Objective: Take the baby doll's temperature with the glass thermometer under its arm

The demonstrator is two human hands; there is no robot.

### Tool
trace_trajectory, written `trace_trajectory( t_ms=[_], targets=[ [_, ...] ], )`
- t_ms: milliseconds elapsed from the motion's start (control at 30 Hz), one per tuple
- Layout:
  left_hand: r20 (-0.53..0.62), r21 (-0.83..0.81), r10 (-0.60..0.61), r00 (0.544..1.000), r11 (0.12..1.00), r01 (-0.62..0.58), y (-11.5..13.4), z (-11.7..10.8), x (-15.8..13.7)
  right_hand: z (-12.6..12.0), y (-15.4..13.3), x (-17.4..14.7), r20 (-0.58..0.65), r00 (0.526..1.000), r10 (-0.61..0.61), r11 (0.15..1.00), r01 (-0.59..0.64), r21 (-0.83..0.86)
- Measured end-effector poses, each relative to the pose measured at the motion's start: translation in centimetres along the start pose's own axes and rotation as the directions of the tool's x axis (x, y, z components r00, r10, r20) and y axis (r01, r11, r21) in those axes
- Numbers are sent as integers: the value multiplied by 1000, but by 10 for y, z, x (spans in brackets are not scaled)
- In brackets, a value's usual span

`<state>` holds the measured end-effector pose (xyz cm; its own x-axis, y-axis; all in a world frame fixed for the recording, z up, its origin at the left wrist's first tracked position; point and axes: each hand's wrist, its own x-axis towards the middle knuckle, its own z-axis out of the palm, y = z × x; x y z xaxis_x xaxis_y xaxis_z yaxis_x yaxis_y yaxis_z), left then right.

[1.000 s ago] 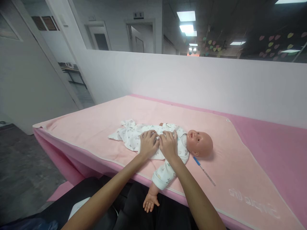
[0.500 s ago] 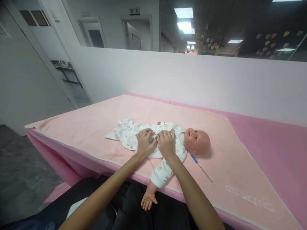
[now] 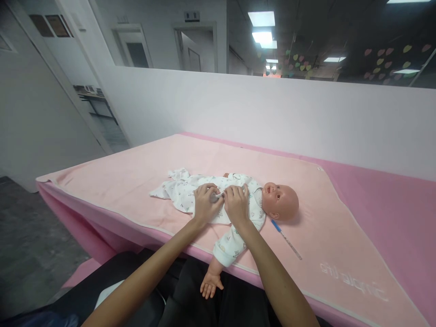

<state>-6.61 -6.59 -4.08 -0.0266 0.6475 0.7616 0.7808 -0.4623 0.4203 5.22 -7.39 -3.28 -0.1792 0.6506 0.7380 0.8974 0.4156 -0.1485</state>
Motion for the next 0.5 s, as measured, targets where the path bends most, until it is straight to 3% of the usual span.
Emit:
trace_trajectory(
  t_ms=[500],
  targets=[
    [-67, -72, 3, 998, 997, -8, -2, -1, 0, 4, 0, -2, -21, 999, 35, 999, -35, -6]
  ],
)
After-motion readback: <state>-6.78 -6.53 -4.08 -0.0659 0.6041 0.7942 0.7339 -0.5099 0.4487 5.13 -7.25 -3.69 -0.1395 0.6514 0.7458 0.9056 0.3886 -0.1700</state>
